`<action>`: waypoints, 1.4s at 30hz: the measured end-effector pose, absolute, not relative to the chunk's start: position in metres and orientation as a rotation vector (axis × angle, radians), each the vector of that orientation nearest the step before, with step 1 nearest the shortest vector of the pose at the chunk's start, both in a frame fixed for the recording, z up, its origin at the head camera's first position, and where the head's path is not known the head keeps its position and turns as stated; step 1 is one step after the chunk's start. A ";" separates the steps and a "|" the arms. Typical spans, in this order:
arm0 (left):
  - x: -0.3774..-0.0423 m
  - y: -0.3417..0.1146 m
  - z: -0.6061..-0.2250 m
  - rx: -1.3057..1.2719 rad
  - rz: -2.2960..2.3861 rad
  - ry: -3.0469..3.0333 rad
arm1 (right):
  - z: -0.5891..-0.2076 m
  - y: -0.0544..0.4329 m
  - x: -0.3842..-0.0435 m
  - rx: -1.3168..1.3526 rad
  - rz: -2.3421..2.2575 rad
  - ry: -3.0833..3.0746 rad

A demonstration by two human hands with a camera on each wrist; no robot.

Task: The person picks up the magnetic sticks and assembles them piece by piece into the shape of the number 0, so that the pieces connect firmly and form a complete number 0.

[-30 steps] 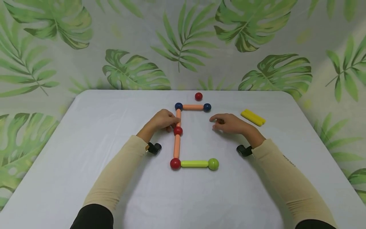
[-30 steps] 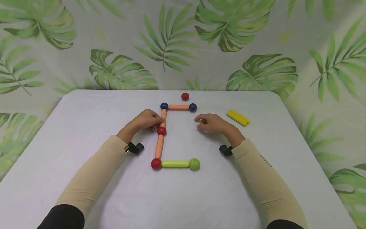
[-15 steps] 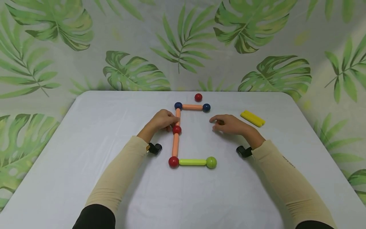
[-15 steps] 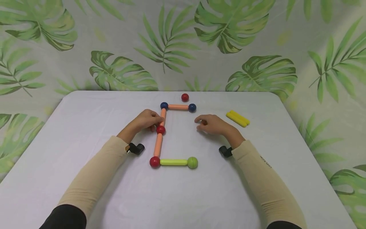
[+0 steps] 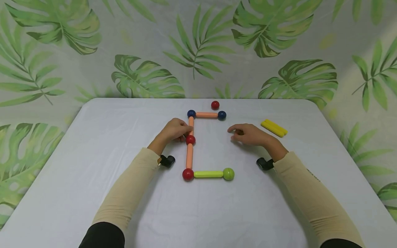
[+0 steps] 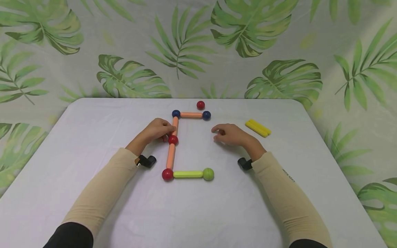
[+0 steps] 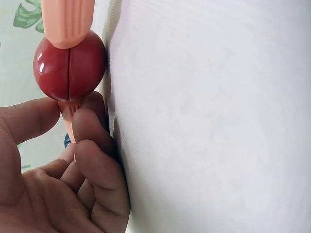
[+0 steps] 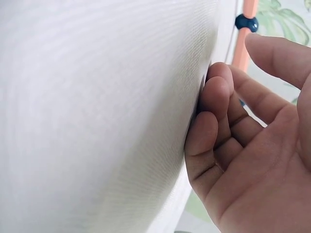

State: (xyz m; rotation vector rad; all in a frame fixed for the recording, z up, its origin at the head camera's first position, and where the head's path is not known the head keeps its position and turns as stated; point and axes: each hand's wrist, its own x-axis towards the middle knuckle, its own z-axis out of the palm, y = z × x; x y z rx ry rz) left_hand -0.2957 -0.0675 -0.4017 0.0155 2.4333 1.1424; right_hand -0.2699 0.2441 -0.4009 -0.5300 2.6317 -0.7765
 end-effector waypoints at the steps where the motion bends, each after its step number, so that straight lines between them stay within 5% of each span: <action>1: -0.295 -0.068 -0.402 0.021 1.142 2.433 | -0.401 0.244 -0.270 -0.525 -0.775 2.631; 42: -0.265 -0.099 -0.397 0.577 1.218 2.312 | -0.399 0.259 -0.264 -0.459 -0.786 2.612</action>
